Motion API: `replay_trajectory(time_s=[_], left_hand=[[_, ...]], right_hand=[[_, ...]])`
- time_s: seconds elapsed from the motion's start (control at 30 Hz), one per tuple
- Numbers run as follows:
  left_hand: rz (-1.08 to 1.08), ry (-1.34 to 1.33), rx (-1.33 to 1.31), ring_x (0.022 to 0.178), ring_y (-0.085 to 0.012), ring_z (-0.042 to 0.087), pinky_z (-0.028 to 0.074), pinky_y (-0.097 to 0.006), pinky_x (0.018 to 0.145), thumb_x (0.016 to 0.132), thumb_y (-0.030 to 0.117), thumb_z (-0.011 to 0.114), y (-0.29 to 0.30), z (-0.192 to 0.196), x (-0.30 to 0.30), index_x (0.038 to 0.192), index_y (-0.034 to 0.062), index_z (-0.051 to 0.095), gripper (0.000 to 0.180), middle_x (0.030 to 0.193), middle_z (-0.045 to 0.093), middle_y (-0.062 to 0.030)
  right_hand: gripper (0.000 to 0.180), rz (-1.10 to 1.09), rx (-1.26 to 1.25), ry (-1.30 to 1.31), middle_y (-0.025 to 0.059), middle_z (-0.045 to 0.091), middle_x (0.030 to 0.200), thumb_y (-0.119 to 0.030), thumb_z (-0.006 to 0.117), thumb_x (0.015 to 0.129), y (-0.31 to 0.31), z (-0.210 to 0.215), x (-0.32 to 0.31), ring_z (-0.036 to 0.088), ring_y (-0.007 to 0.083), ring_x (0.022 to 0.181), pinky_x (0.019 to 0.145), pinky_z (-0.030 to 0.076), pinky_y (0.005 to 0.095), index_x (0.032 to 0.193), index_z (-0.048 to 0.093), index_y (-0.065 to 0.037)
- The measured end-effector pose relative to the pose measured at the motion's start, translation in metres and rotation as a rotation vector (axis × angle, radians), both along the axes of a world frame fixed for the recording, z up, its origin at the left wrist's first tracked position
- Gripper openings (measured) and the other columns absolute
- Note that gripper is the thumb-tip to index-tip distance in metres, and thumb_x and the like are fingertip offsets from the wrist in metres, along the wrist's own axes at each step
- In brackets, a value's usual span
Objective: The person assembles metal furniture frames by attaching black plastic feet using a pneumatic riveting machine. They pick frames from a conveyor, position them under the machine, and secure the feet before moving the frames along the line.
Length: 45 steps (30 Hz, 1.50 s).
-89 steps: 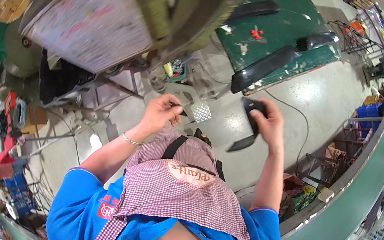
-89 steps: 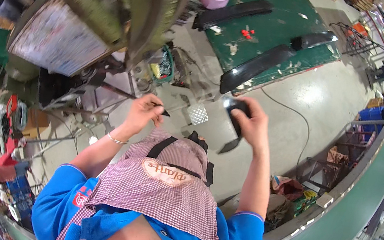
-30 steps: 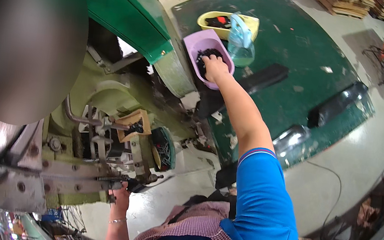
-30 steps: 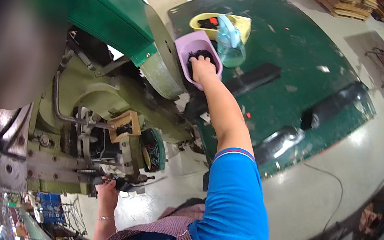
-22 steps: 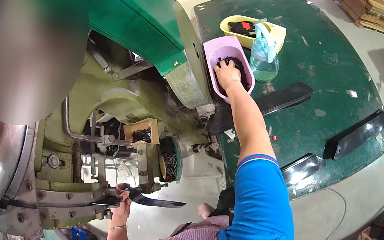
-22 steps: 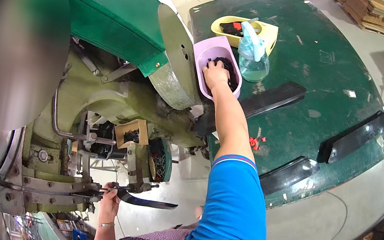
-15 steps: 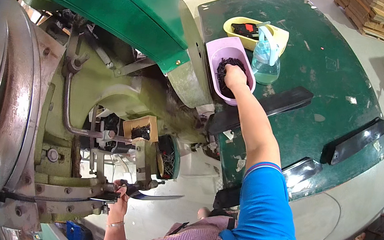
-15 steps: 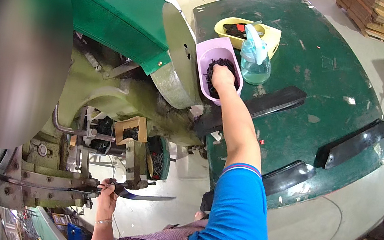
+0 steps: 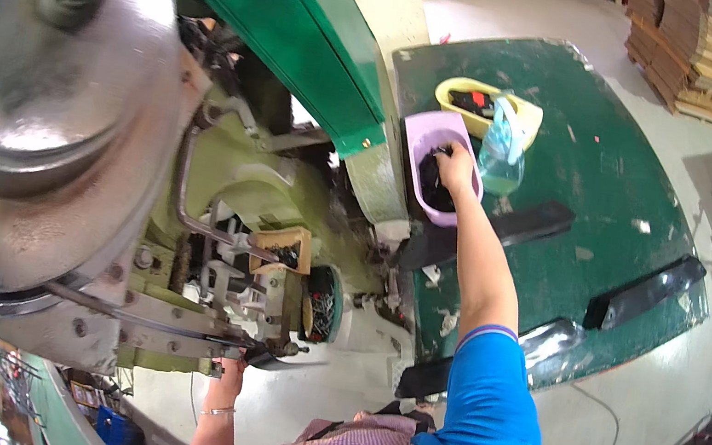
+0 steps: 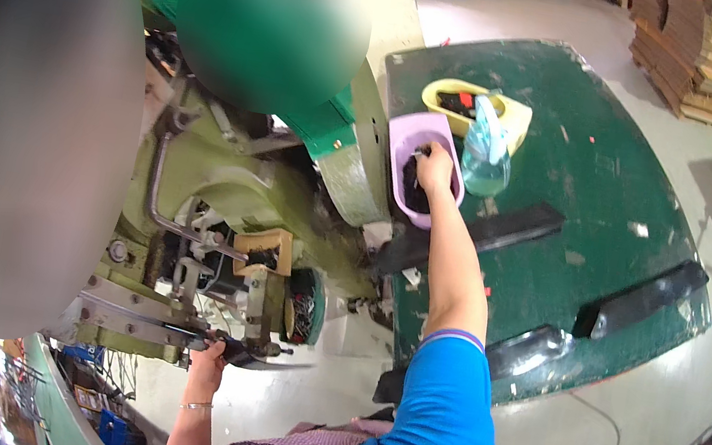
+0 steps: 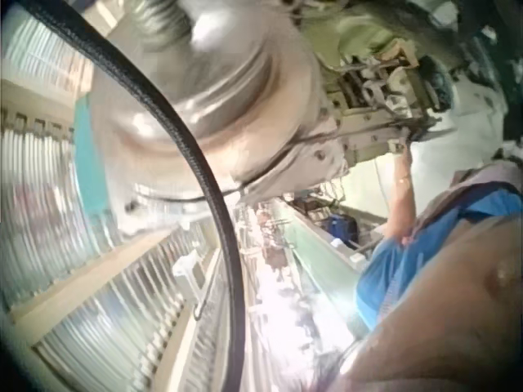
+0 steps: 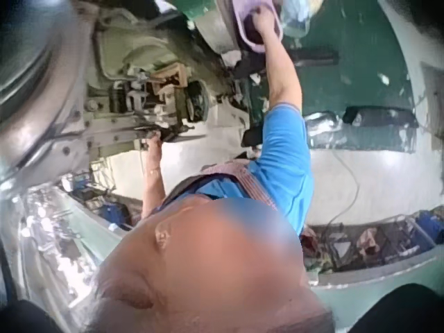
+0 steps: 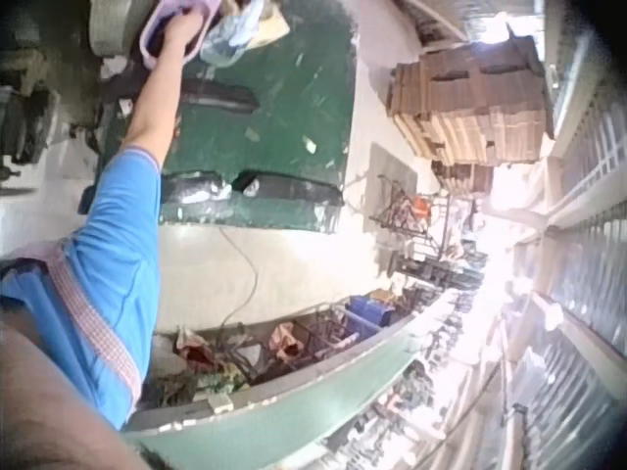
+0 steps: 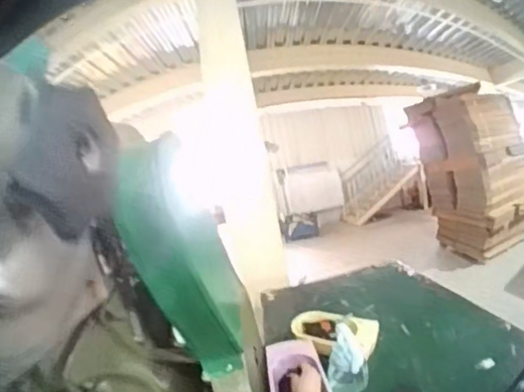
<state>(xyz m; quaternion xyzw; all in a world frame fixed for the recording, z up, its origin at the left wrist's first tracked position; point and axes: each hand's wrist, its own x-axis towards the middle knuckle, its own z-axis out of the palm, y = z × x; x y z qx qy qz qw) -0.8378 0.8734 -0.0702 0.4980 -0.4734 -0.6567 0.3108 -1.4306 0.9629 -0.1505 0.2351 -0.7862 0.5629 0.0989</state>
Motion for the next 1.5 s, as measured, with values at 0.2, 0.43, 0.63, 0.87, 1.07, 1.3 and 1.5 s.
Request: replay_trajectory(time_s=[0.2, 0.43, 0.63, 0.87, 1.07, 1.3, 1.5], left_hand=[[-0.156, -0.061, -0.247, 0.08, -0.0173, 0.059, 0.054, -0.032, 0.063, 0.084, -0.002, 0.06, -0.012, -0.026, 0.012, 0.102, 0.0075, 0.055, 0.021, 0.093, 0.058, -0.0036], [-0.176, 0.179, -0.198, 0.095, -0.0151, 0.06, 0.053, -0.031, 0.072, 0.09, 0.014, 0.057, -0.032, -0.054, 0.029, 0.121, 0.0091, 0.051, 0.032, 0.111, 0.059, -0.0024], [-0.167, 0.124, -0.184, 0.078, -0.0133, 0.061, 0.051, -0.027, 0.064, 0.088, 0.001, 0.055, 0.0, -0.006, 0.0, 0.101, 0.0032, 0.059, 0.013, 0.092, 0.063, -0.0031], [-0.2, 0.117, -0.297, 0.076, -0.0077, 0.058, 0.05, -0.022, 0.06, 0.092, 0.007, 0.056, -0.009, -0.008, 0.017, 0.099, 0.0054, 0.056, 0.007, 0.089, 0.06, -0.0001], [-0.181, 0.155, -0.192, 0.075, -0.0168, 0.06, 0.056, -0.032, 0.061, 0.092, 0.01, 0.056, -0.03, -0.029, 0.044, 0.112, 0.0004, 0.051, 0.023, 0.095, 0.056, -0.0077], [-0.279, 0.197, -0.045, 0.071, -0.0186, 0.062, 0.056, -0.033, 0.06, 0.092, 0.012, 0.057, -0.027, -0.054, 0.079, 0.111, -0.0011, 0.053, 0.023, 0.089, 0.059, -0.0082], [-0.29, 0.167, -0.008, 0.069, -0.0174, 0.061, 0.055, -0.032, 0.057, 0.091, 0.011, 0.059, -0.022, -0.071, 0.116, 0.107, -0.0011, 0.055, 0.021, 0.089, 0.057, -0.0079]], right_hand=[[0.022, -0.058, 0.574, 0.095, 0.023, 0.061, 0.098, -0.011, 0.041, 0.091, -0.013, 0.001, 0.015, 0.064, 0.0384, 0.088, 0.076, 0.053, 0.0481, 0.098, 0.059, -0.002], [0.013, 0.001, 0.127, -0.34, 0.0124, 0.06, 0.071, -0.009, 0.059, 0.086, -0.027, 0.014, 0.014, 0.061, 0.0251, 0.061, 0.048, 0.047, 0.0376, 0.096, 0.059, 0.0], [0.007, 0.209, -0.5, -0.649, 0.0012, 0.05, 0.061, -0.012, 0.059, 0.088, 0.022, 0.12, 0.049, 0.044, 0.0111, 0.044, 0.035, 0.031, 0.0261, 0.088, 0.059, -0.005], [0.011, 0.21, -0.576, -0.298, 0.0048, 0.056, 0.064, -0.011, 0.061, 0.088, 0.117, 0.336, 0.1, 0.045, 0.0086, 0.045, 0.035, 0.031, 0.024, 0.088, 0.06, 0.0], [0.013, 0.118, -0.453, 0.031, 0.0086, 0.059, 0.07, -0.012, 0.059, 0.092, 0.173, 0.528, 0.177, 0.045, 0.0098, 0.046, 0.035, 0.031, 0.0229, 0.091, 0.059, 0.001], [0.016, 0.245, -0.334, 0.168, 0.0054, 0.057, 0.061, -0.012, 0.058, 0.092, 0.097, 0.729, 0.312, 0.045, 0.0119, 0.041, 0.032, 0.029, 0.0241, 0.081, 0.06, -0.001], [0.017, 0.184, 0.035, 0.405, 0.0091, 0.06, 0.066, -0.017, 0.06, 0.092, 0.035, 0.785, 0.382, 0.052, 0.0137, 0.049, 0.04, 0.041, 0.031, 0.08, 0.062, -0.004]])
